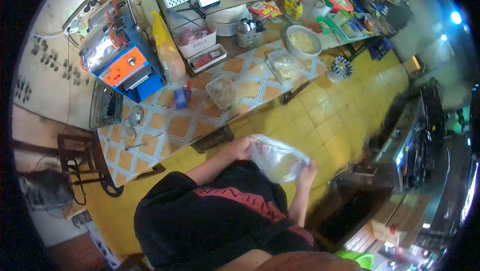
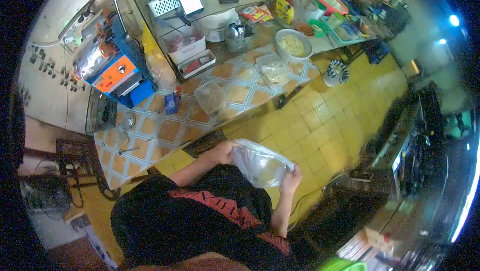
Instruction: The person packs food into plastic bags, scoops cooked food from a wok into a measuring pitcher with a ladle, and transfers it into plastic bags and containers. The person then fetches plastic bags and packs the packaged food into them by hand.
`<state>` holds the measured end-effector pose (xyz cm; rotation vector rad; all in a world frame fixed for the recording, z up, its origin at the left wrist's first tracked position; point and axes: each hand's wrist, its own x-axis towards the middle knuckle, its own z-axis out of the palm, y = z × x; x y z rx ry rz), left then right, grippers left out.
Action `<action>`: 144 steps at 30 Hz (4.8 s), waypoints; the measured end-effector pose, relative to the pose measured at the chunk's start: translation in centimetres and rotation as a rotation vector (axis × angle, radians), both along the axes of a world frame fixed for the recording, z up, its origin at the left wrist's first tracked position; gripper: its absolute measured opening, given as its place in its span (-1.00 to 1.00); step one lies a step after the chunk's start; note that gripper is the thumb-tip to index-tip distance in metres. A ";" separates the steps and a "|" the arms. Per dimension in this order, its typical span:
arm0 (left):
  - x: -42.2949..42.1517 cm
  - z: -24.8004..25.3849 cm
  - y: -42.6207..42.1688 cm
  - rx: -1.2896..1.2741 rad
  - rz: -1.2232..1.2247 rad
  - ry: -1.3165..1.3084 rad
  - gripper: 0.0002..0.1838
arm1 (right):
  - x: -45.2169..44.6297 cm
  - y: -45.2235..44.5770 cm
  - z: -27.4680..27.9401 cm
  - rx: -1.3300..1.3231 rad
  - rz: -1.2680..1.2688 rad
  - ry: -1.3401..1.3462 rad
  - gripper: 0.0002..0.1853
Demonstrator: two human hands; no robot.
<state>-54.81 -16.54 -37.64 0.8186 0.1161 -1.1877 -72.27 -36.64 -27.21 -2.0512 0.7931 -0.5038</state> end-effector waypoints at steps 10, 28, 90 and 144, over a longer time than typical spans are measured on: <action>3.8 12.4 -3.3 -0.247 0.481 0.166 -0.74 | 10.4 -12.8 -5.5 1.715 -0.032 -0.306 -0.75; 14.9 11.1 -6.5 1.484 0.149 -1.066 -0.04 | 35.7 -11.2 3.7 0.115 0.977 0.134 -0.48; 26.9 0.5 -9.8 1.441 0.155 -0.452 0.14 | 47.9 -15.3 2.8 -0.521 1.325 -0.174 -0.61; 36.3 0.1 -24.4 1.053 0.022 -1.246 -0.31 | 37.6 -20.7 -9.5 1.326 0.242 0.323 -0.19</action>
